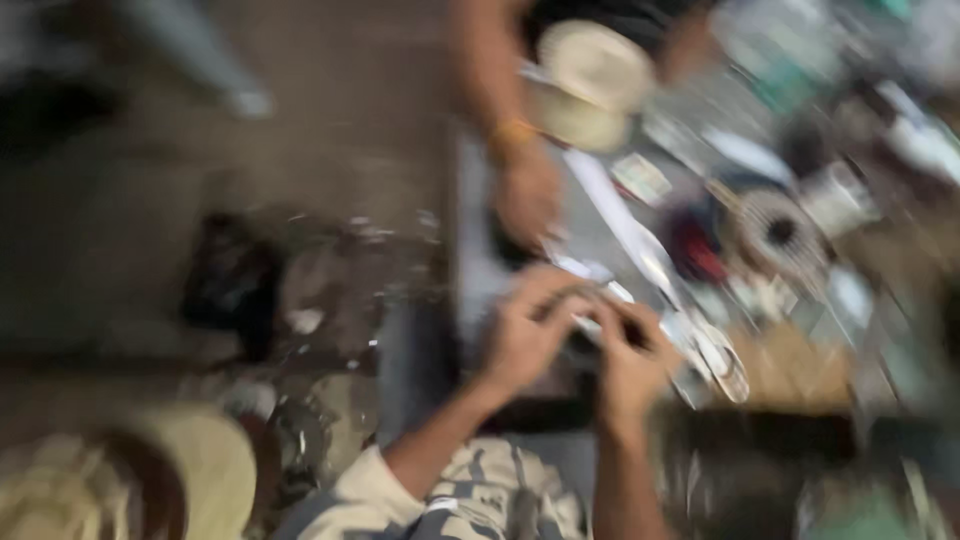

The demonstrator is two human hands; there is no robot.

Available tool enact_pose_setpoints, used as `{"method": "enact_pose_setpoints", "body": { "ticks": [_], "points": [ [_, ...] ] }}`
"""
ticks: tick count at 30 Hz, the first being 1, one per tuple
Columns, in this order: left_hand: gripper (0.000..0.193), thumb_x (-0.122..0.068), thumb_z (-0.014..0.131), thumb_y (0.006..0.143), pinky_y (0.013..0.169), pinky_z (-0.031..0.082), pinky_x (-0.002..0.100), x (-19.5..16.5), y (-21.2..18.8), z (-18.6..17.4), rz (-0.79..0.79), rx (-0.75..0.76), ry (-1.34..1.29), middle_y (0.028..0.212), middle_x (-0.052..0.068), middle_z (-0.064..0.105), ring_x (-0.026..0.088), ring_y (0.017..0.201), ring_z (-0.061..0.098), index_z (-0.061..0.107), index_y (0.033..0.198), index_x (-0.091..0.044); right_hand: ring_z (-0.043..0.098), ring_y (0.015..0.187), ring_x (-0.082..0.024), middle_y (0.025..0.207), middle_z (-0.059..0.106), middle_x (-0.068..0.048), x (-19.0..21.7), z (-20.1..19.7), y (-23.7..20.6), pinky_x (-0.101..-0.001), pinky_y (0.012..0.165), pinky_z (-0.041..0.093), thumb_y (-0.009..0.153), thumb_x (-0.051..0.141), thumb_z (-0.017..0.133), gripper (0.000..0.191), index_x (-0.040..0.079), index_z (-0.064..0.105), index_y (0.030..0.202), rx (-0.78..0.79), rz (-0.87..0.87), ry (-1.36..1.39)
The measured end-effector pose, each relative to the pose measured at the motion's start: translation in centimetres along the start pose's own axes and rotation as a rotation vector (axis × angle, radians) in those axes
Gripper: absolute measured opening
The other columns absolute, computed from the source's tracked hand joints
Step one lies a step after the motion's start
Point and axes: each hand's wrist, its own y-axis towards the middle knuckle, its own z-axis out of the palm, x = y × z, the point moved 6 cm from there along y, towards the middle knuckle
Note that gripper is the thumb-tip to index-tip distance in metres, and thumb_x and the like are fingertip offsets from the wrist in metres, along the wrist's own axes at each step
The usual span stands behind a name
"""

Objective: The person cuts a white strip into small pieces using scissors and then inserts the pieces into the slots of a motor rotor. The person handles the rotor and the cut pieces by hand while working at a cluttered workbench.

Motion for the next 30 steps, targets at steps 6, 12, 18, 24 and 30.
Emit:
{"method": "enact_pose_setpoints", "body": {
  "ticks": [6,12,18,24,30],
  "points": [
    [0.029,-0.026,0.068,0.101,0.099,0.052,0.036,-0.9,0.7,-1.6,0.175,-0.095,0.137,0.115,0.013,0.07,0.026,0.111,0.067,0.071,0.117,-0.002,0.063,0.082,-0.012,0.096,0.071,-0.009,1.4,0.9,-0.4,-0.0235,0.078,0.052,0.101,0.001,0.077,0.012,-0.004,0.071,0.11,0.038,-0.328,-0.031],
    [0.028,-0.027,0.069,0.1,0.101,0.05,0.038,-3.7,2.3,-3.3,0.205,-0.125,0.257,0.114,0.014,0.071,0.029,0.111,0.068,0.073,0.116,-0.004,0.064,0.077,-0.01,0.092,0.066,-0.006,-1.1,0.4,0.2,-0.0232,0.07,0.055,0.101,0.004,0.067,0.018,-0.004,0.064,0.117,0.215,0.037,0.339],
    [0.033,-0.013,0.079,0.085,0.106,0.048,0.043,-5.0,-1.7,0.6,0.5,0.079,0.413,0.122,0.013,0.07,0.033,0.121,0.061,0.075,0.117,-0.004,0.058,0.075,-0.007,0.095,0.063,-0.005,-4.8,-2.3,-1.4,-0.0211,0.066,0.046,0.095,0.003,0.065,0.036,-0.007,0.058,0.129,0.294,0.49,0.688],
    [0.012,-0.001,0.076,0.093,0.087,0.058,0.033,0.1,-2.1,1.5,0.117,0.144,0.038,0.103,0.007,0.076,0.019,0.097,0.072,0.077,0.105,-0.001,0.07,0.093,-0.02,0.109,0.072,-0.008,-2.0,-7.6,-0.4,-0.0308,0.082,0.055,0.091,0.006,0.071,0.04,-0.001,0.064,0.13,0.248,0.15,-0.103],
    [0.02,-0.004,0.068,0.095,0.062,0.063,0.03,3.5,-2.6,0.9,-0.367,0.03,-0.406,0.097,0.007,0.074,0.016,0.076,0.073,0.072,0.113,0.003,0.06,0.112,-0.038,0.125,0.06,-0.021,3.7,-9.2,1.6,-0.0413,0.092,0.052,0.085,-0.005,0.067,0.053,0.005,0.059,0.137,0.328,-0.315,-0.933]
  ]
}}
